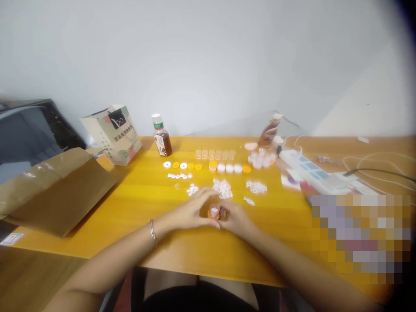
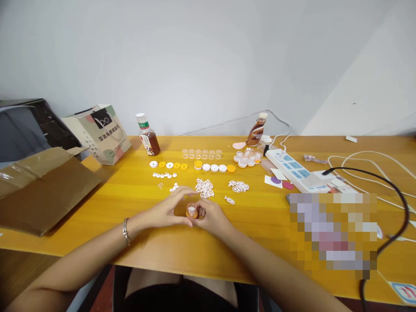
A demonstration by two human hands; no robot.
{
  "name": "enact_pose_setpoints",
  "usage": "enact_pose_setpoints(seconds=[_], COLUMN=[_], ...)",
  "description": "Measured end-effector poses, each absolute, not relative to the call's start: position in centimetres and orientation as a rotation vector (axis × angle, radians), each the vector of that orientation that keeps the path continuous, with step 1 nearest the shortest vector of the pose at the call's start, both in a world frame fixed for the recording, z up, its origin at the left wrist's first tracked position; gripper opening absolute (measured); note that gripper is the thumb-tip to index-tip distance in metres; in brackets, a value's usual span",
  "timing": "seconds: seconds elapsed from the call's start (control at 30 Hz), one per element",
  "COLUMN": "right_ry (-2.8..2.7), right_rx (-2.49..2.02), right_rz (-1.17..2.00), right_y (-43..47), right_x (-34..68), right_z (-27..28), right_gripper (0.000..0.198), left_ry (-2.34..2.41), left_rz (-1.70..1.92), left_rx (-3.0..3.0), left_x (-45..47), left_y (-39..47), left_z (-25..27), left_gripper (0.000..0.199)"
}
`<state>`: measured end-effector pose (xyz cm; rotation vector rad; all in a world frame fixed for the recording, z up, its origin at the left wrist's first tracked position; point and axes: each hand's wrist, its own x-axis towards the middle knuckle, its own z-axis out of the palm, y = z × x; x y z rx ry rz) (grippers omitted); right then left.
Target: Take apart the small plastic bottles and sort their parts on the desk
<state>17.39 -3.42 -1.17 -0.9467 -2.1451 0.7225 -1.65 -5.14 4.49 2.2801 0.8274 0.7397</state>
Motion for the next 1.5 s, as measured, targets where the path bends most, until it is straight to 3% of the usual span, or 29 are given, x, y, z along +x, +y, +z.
enact_pose_setpoints(seconds=[0.1, 0.2, 0.5, 0.7, 1.0, 1.5], right_ry=[-2.165, -2.151, -2.141, -2.122, -2.163, -2.156], right_rx=[-0.931, -0.925, -0.949, -1.002, -0.983, -0.988], right_rz=[0.732, 0.728, 0.754, 0.788, 0.752, 0.764], right_y=[-3.4, -3.5, -3.5, -3.6, -3.6, -3.8], right_x=[17.3, 17.3, 17.4, 17.3, 17.4, 17.4], right_z=[-1.1, -0.9, -1.0, -0.8, -1.0, -0.7], right_gripper=[0.022, 0.02, 0.018, 0.018, 0.014, 0.013], left_ry=[0.73, 0.975, 1.14, 1.304, 1.569, 1.553], left_rz=[0.662, 0.771, 1.052, 1.377, 1.324, 1.291], left_rx=[2.3, 2.301, 2.087, 1.897, 1.913, 1.846], left_x=[-1.6, -1.3, -1.8, -4.7, -4.9, -4.1], left_y=[-5.0, -5.0, -4.4, 1.4, 12.3, 13.7], left_z=[4.3, 3.8, 4.4, 4.9, 3.0, 1.0], left_gripper=[0.03, 0.019, 0.023, 0.028, 0.036, 0.044])
